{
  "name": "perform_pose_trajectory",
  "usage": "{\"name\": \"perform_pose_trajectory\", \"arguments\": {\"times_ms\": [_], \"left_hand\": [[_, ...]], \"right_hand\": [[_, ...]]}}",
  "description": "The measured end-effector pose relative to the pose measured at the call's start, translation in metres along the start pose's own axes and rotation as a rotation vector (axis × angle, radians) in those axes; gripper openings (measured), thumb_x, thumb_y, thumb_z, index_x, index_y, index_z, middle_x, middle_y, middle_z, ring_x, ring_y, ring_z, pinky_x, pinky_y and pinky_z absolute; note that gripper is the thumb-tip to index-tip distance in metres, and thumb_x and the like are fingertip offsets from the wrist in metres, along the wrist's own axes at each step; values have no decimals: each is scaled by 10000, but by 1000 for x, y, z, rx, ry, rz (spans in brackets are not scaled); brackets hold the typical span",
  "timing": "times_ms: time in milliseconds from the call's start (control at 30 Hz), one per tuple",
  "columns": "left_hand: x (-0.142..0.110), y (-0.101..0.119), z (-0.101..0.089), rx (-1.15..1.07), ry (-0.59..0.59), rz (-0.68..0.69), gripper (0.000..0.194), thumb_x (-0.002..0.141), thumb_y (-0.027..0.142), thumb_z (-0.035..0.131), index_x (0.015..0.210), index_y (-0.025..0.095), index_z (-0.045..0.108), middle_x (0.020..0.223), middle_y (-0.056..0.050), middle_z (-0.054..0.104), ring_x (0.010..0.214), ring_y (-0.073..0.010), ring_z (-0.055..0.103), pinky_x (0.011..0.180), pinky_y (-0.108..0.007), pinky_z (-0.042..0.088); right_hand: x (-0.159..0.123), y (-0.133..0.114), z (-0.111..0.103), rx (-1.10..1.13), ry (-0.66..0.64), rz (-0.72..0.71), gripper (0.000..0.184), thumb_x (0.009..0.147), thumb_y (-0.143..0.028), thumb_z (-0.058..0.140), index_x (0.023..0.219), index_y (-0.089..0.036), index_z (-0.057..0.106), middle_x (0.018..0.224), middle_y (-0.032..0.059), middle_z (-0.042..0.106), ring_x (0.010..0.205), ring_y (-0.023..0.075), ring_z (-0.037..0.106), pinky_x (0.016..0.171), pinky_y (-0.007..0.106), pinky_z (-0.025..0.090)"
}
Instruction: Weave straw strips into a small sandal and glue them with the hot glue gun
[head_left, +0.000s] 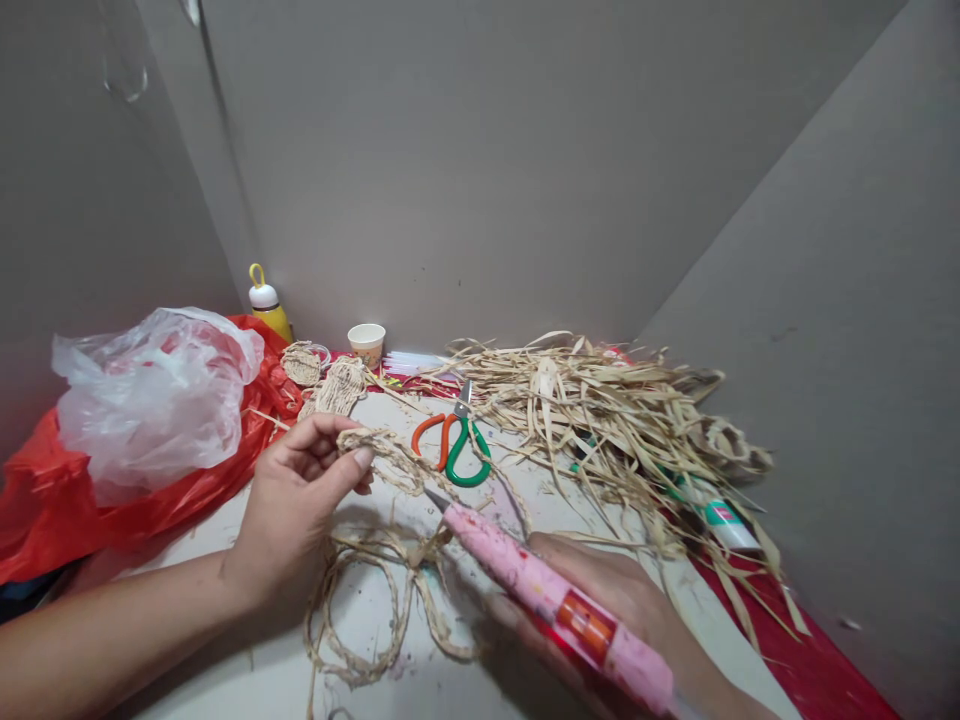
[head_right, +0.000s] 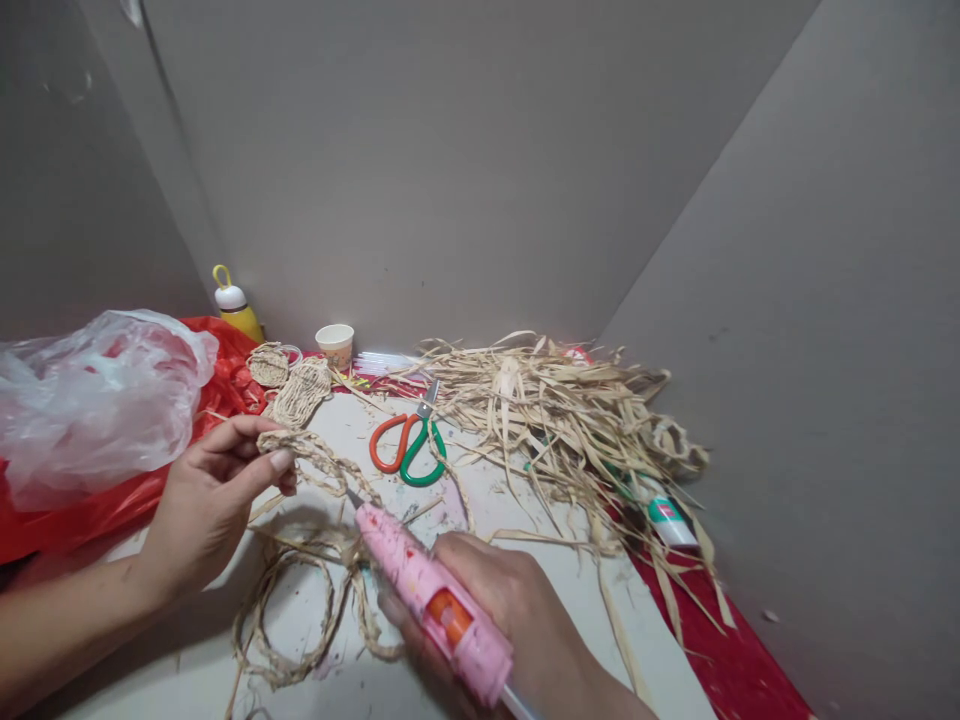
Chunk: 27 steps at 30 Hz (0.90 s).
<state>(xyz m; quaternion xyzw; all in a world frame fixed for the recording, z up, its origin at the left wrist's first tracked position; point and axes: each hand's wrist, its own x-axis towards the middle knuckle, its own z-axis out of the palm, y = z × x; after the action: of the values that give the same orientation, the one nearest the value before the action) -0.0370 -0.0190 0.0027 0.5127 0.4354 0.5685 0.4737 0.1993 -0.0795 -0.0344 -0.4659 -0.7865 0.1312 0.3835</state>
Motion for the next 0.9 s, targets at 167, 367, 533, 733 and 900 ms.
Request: {"name": "perform_pose_trajectory", "arguments": {"times_ms": [167,367,533,733,900], "left_hand": [[9,6,-7,-55,-20,64,143,787,194,730,897,194,638,703,55,624,600,-72,588,597,-169,494],[12,13,-6,-49,-56,-8,200,756,199,751,904,179,620,707,52,607,574,-72,554,548,-175,494],[9,17,-5,-60,-101,-34,204,733,215,767,856,167,611,717,39,591,575,-79,541,529,-187,486],[1,24,-6,-27,-169,-56,170,736,220,755,802,166,608,664,41,571,561,-78,510,523,-181,456],[-6,28,-5,-8,-210,-85,160,743,231,743,790,164,606,643,43,565,568,-79,500,538,-182,444]], "right_hand": [[-1,7,9,-247,-341,-374,347,939,-305,490,605,-217,467,507,-25,535,394,99,422,407,272,241],[-4,3,33,-350,-555,-330,178,755,-284,695,775,-218,531,760,18,660,631,186,572,530,285,365],[5,-14,12,-258,-648,-237,170,800,-275,682,922,-218,577,900,43,669,753,204,617,641,281,460],[29,-49,-38,-36,-313,-173,153,903,-179,555,1007,-262,629,897,50,715,795,207,673,700,307,528],[63,-51,-24,220,102,3,128,874,-225,616,984,-227,683,920,49,744,793,182,695,728,313,568]]}}
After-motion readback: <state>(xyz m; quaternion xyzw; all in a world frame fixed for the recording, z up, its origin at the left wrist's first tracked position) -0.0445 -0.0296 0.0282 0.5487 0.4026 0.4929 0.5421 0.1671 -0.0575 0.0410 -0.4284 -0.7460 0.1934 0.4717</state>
